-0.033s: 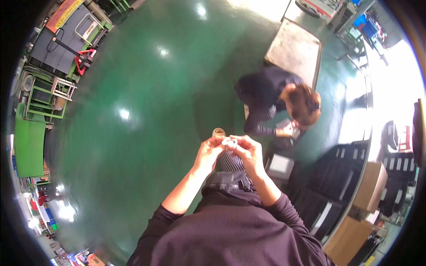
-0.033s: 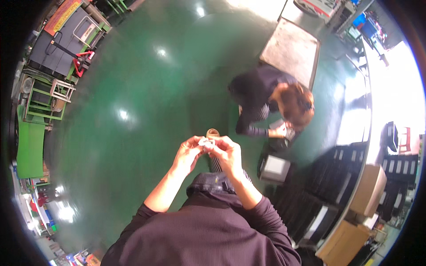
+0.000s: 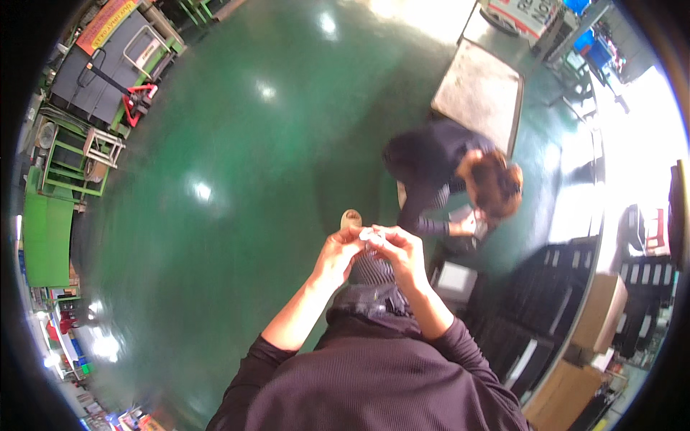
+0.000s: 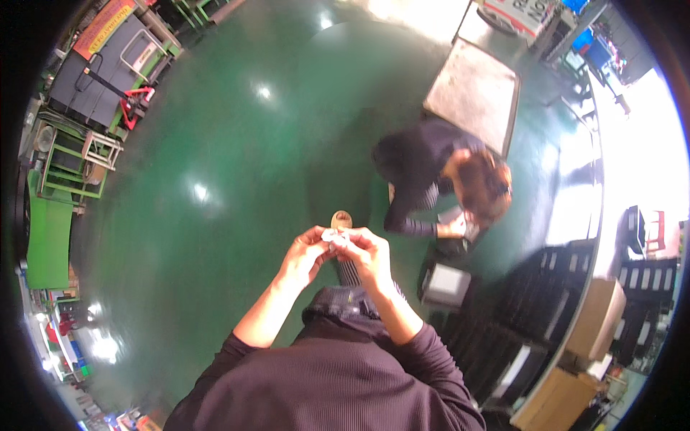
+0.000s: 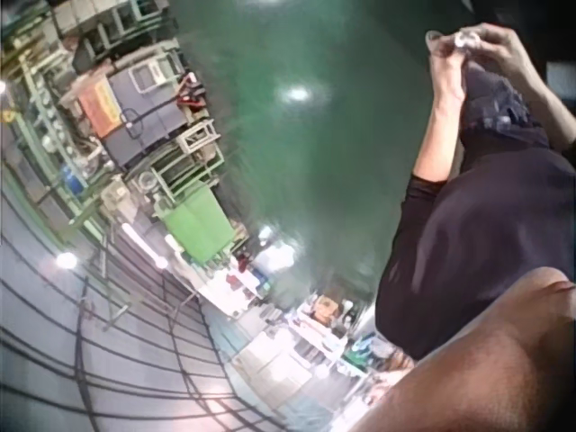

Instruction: The person sits on the floor and handles black plastic crates, placing papers inside them. They walk to a trash bin, return, and continue wiping crates with a cloth and arranging papers within them.

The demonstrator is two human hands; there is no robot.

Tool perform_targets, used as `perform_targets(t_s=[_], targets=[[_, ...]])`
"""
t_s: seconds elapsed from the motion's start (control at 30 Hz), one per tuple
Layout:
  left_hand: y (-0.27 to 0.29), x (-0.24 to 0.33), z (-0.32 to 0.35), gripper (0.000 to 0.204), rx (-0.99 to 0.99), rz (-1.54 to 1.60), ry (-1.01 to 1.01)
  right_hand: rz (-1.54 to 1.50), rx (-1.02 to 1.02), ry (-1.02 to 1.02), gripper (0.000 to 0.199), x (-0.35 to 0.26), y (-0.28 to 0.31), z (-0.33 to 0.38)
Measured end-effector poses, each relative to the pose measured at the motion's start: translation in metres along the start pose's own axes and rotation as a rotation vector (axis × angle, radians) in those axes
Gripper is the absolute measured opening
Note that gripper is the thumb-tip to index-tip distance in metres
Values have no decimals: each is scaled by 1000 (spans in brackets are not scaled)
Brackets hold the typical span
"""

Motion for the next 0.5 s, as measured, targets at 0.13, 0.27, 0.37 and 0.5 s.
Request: perform_targets(t_s=[0.13,0.27,0.37,0.5], targets=[[58,58,-110,16,-35,146,151,-129,-12,-80,11,-27,-64,-130],[100,186,-218,18,-8,217,66,-109,-118,-63,12,-92,-163,-268],[111,281,-279,20,177,74,-7,4,-176,48,9,-141,-209,-361],[157,373,-393,26,212,53,-154,826,-277,830,8,-227,-295,-479]])
Point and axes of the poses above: each hand's wrist, its own z-axis away from the middle knuckle, its own y-axis out of the back of the hand, x = y × z, the point moved 10 cm from there along -z, towards the middle knuckle, and after that the axes turned 14 degrees about -z, right-handed, at the moved point
